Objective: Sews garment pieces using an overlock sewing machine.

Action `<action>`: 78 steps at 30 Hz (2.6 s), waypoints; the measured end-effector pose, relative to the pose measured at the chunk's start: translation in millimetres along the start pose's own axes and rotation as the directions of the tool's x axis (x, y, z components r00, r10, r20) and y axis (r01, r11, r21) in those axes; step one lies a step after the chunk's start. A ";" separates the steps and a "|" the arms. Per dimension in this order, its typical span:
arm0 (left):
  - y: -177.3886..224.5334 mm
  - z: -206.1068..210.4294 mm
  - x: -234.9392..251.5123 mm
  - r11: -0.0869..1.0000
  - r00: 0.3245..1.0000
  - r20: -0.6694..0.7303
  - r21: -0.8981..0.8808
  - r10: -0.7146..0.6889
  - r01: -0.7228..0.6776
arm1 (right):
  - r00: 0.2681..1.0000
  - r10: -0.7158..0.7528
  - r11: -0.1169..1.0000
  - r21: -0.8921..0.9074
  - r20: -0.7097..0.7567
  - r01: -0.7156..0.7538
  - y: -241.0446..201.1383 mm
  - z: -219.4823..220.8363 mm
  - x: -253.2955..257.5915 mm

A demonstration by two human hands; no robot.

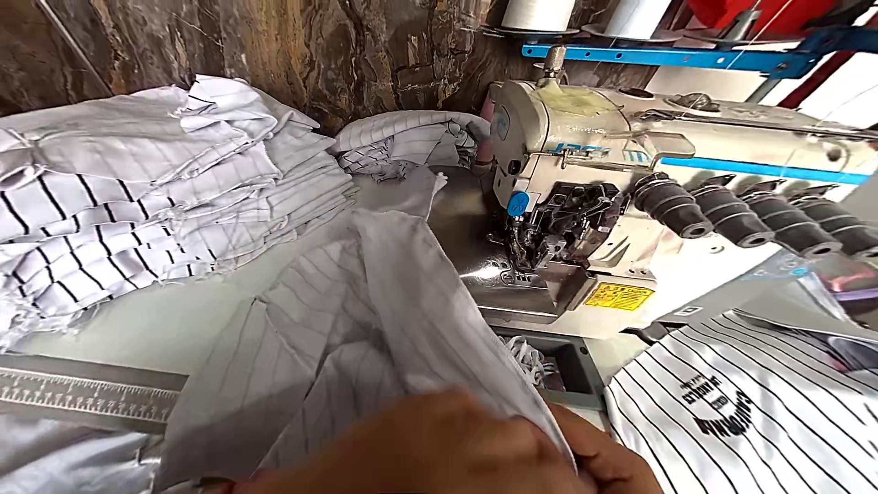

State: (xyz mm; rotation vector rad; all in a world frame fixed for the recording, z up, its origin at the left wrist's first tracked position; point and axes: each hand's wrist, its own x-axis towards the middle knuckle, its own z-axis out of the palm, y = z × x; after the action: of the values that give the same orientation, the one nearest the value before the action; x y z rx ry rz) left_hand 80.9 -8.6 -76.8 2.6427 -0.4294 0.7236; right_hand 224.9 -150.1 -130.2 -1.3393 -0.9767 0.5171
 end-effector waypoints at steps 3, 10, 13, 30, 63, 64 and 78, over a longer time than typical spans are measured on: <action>-36.1 -8.3 27.9 0.985 0.990 0.075 0.119 0.117 -0.126 | 0.990 -0.111 0.989 -0.084 0.091 0.119 -1.5 -7.6 -9.9; -93.8 -42.5 18.1 0.997 0.981 0.183 0.028 0.066 -0.072 | 0.996 -0.080 0.994 -0.077 -0.047 0.077 -20.6 -47.4 -28.2; -109.8 -43.8 -15.4 0.999 0.985 0.164 0.023 -0.053 0.050 | 0.986 -0.098 0.995 -0.043 -0.138 0.093 -22.9 -51.6 -26.5; -29.5 -151.7 -47.8 0.986 0.967 -0.241 0.120 -0.086 0.117 | 0.783 -0.433 0.898 -0.294 -0.447 0.329 -81.9 -73.6 1.9; 25.5 -139.8 -157.3 0.810 0.585 -0.563 -0.456 -0.583 0.369 | 0.802 -0.461 0.888 -0.207 -0.380 0.412 -72.4 -65.2 -15.8; 24.2 -128.4 -183.1 0.758 0.592 -0.488 -0.526 -0.641 0.386 | 0.837 -0.417 0.909 -0.180 -0.355 0.376 -63.1 -57.9 -19.5; 20.5 35.6 -80.1 0.659 0.804 -0.041 -0.599 -0.593 0.455 | 0.925 -0.211 0.925 -0.240 0.317 0.293 7.8 34.9 -23.2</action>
State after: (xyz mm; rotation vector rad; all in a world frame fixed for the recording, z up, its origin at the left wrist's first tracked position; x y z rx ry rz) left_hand 22.4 -26.5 -142.8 1.9221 0.1915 0.5805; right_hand 185.6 -147.3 -146.5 -1.3847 -1.4899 0.3858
